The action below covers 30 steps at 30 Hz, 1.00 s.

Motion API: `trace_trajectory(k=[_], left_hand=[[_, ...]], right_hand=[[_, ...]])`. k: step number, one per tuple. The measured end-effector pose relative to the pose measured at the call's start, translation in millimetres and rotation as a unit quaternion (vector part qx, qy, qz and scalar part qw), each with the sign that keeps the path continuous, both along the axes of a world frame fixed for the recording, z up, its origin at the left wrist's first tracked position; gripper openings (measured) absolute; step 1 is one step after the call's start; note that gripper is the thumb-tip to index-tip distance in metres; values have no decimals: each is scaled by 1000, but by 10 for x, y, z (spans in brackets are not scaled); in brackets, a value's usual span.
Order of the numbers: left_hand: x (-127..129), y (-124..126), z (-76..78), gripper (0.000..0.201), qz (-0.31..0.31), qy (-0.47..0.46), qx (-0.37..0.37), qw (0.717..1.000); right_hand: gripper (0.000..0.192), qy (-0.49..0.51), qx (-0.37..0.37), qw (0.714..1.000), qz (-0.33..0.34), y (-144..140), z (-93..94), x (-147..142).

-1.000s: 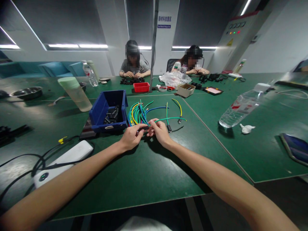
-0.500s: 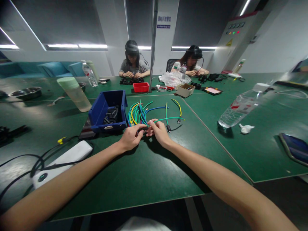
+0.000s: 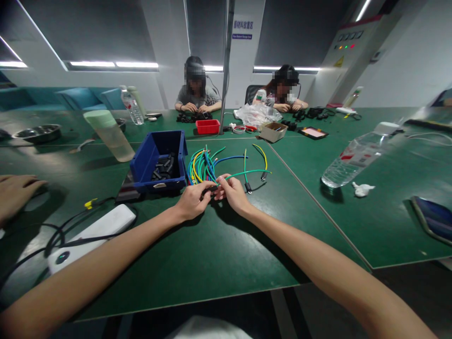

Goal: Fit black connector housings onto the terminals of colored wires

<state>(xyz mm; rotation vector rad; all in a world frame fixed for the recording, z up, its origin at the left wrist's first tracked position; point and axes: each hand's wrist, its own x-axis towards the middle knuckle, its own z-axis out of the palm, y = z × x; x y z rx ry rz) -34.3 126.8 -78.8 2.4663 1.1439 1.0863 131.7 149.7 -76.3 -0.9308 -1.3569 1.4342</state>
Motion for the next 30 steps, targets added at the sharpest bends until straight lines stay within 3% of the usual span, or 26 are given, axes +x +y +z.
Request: trace_trajectory(k=[30], left_hand=[[-3, 0, -2, 28, 7, 36, 10, 999]], right_hand=[[35, -14, 8, 1000, 4, 22, -36, 12]])
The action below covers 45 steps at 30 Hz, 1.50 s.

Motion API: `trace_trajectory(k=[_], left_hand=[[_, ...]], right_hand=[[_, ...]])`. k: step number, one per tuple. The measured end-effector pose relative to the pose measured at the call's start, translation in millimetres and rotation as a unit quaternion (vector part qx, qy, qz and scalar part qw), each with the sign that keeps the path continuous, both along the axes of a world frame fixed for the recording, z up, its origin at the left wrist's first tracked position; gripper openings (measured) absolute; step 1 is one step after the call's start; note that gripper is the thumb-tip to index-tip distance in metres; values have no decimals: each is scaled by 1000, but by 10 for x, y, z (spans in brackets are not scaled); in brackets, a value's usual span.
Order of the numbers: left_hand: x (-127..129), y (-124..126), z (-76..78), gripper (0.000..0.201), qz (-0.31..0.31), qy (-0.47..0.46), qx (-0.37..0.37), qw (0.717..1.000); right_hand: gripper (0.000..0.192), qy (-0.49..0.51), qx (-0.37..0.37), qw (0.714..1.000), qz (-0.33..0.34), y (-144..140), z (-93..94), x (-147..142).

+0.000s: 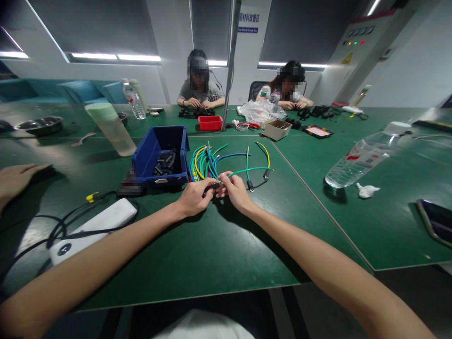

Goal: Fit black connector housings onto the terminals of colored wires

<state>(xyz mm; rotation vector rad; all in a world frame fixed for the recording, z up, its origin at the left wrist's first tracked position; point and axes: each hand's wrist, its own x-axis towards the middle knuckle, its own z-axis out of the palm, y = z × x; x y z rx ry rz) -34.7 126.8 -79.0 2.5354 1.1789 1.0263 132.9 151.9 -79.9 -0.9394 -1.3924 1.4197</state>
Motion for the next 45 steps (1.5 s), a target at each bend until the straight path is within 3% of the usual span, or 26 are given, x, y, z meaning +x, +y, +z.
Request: trace_trajectory(k=[45], left_hand=[[3, 5, -5, 28, -1, 12, -5, 1000]], right_hand=[[35, 1, 3, 1000, 8, 6, -11, 12]])
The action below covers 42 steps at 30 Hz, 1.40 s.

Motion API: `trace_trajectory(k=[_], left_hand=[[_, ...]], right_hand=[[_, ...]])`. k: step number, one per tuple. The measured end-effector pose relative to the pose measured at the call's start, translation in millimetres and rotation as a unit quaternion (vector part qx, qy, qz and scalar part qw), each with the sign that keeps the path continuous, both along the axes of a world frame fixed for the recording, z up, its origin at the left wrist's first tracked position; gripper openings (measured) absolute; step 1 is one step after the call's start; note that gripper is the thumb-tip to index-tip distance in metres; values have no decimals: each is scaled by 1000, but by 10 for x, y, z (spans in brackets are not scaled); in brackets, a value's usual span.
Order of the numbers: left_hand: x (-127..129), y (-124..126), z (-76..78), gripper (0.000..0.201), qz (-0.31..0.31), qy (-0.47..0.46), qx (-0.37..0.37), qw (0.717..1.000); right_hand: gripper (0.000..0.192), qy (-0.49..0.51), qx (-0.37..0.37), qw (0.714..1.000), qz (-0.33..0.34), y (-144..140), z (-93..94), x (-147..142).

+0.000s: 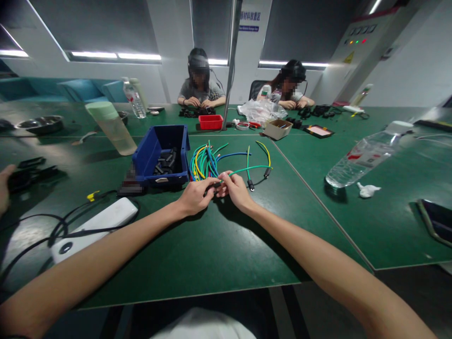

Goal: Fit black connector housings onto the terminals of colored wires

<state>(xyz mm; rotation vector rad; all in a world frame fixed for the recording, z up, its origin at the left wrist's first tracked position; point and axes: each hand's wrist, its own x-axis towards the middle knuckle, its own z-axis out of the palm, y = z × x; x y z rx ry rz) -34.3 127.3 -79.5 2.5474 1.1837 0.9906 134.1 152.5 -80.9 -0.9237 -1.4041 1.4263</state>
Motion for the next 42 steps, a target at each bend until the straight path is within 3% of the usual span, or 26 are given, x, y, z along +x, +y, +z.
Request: trace_trajectory(k=[12, 21, 31, 42], left_hand=[[-22, 42, -12, 37, -19, -25, 7, 999], [-13, 65, -25, 29, -22, -80, -14, 996], [-7, 89, -32, 23, 20, -123, -37, 992], [-4, 85, -9, 23, 26, -140, -55, 988]], right_hand=[[36, 28, -7, 999, -18, 18, 7, 3], [35, 30, -10, 999, -25, -7, 41, 3], [35, 64, -19, 995, -79, -15, 20, -6], [35, 68, -13, 993, -97, -26, 44, -20]])
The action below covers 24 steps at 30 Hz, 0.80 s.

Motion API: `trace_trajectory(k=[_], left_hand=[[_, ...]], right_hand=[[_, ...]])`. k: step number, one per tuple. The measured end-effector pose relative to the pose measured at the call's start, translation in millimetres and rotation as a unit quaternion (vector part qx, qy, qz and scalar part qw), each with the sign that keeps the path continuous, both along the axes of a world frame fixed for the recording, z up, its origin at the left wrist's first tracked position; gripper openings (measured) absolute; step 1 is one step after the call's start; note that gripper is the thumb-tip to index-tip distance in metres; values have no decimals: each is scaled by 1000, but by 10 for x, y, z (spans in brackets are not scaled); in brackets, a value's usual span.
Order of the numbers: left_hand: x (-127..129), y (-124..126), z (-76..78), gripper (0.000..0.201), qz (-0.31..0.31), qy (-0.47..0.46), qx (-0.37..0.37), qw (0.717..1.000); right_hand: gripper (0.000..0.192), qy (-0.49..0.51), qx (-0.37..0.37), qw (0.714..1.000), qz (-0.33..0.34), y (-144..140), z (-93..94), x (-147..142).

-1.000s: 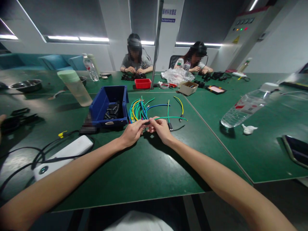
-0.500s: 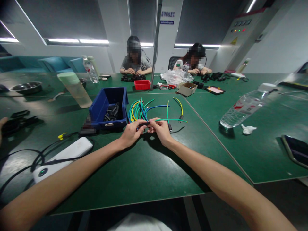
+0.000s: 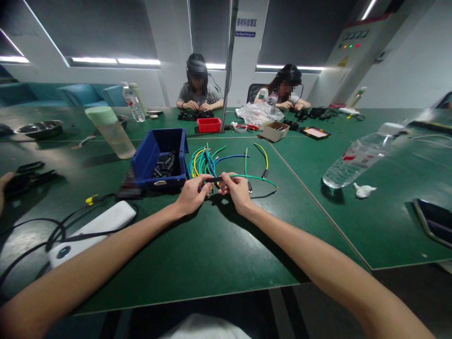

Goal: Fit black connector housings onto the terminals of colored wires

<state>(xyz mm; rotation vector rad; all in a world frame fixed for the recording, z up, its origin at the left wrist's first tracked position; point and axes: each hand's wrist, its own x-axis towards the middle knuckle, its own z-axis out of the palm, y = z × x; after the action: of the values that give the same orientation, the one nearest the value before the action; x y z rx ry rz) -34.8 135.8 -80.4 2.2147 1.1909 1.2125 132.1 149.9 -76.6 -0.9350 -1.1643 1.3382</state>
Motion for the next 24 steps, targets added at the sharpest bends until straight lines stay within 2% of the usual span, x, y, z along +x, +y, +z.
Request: trace_trajectory(k=[9, 17, 24], left_hand=[[-3, 21, -22, 25, -18, -25, -16, 999], [-11, 18, -37, 35, -21, 1, -16, 1000], [-4, 9, -26, 35, -15, 14, -15, 1000]], right_hand=[[34, 17, -7, 1000, 4, -5, 12, 0], [37, 10, -10, 1000, -15, -8, 14, -5], [36, 11, -3, 1000, -21, -8, 10, -4]])
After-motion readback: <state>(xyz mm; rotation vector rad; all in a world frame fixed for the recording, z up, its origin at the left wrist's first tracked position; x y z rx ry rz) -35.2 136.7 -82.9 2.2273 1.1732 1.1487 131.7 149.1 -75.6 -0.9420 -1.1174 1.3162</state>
